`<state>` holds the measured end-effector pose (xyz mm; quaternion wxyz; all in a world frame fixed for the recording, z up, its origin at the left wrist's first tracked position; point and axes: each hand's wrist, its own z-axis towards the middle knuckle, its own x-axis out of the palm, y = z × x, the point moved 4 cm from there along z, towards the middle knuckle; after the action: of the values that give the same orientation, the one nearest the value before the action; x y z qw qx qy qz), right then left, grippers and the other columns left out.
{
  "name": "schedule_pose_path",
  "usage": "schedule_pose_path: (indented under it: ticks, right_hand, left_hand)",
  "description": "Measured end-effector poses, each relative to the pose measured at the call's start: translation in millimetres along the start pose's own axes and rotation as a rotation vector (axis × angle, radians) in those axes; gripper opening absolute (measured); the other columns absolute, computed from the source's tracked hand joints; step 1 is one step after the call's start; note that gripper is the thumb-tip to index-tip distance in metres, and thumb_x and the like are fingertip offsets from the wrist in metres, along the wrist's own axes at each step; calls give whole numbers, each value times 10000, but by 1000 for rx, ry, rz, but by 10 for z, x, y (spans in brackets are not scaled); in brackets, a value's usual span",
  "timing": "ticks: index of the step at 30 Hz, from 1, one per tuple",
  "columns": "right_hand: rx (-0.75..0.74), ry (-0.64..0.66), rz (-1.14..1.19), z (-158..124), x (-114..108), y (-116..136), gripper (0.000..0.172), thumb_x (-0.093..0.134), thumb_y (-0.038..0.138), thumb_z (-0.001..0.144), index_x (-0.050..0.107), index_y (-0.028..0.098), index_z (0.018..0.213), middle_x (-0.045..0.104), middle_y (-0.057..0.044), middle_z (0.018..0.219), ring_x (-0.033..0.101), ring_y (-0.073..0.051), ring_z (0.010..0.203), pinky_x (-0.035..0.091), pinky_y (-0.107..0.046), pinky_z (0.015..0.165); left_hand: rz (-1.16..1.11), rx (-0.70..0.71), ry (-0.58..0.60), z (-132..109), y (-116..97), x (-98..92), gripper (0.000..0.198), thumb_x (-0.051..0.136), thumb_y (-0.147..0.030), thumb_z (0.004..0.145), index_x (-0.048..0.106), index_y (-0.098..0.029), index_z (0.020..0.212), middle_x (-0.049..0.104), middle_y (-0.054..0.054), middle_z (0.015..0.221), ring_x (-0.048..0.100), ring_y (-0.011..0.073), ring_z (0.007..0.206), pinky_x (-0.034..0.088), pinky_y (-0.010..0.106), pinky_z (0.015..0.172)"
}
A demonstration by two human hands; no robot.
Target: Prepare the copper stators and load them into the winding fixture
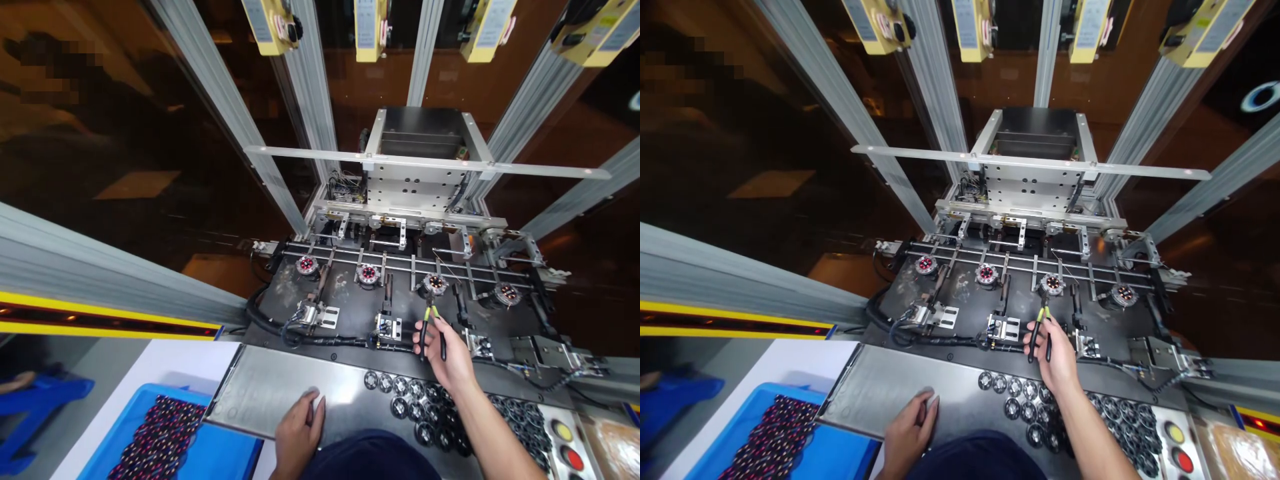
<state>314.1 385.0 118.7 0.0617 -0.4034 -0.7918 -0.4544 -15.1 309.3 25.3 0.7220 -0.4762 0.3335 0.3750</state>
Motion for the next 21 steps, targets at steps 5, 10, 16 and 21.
schedule_pose_path:
  ticks: [5,10,16,21]
  right_hand:
    - [0,12,11,75,-19,13,500,839,442,621,588,227,997,667,-5,793,623,-169,610,489,-263,468]
    - [-16,62,25,31,76,34,444,829,428,644,590,224,959,626,22,745,578,-123,555,463,-216,429]
    - [156,322,-95,-747,-32,209,451,767,369,785,647,176,1174,641,-49,796,511,-111,445,372,-209,319]
    - [-3,210,-185,-919,-664,758,467,681,395,859,599,218,1283,669,-82,927,599,-155,587,512,-272,462]
  left_hand:
    - [-3,0,19,-10,16,15,346,495,-425,987,703,-151,943,695,15,647,690,137,561,552,211,620]
    - [-3,-5,28,-19,24,27,356,485,-436,990,697,-155,942,708,25,678,695,143,578,558,219,633]
    - [0,-2,28,-27,48,32,342,504,-427,980,699,-147,953,669,0,615,674,136,535,546,215,615]
    - [-2,-37,52,-118,157,84,370,532,-490,942,707,-164,937,677,-2,613,675,142,529,524,218,569]
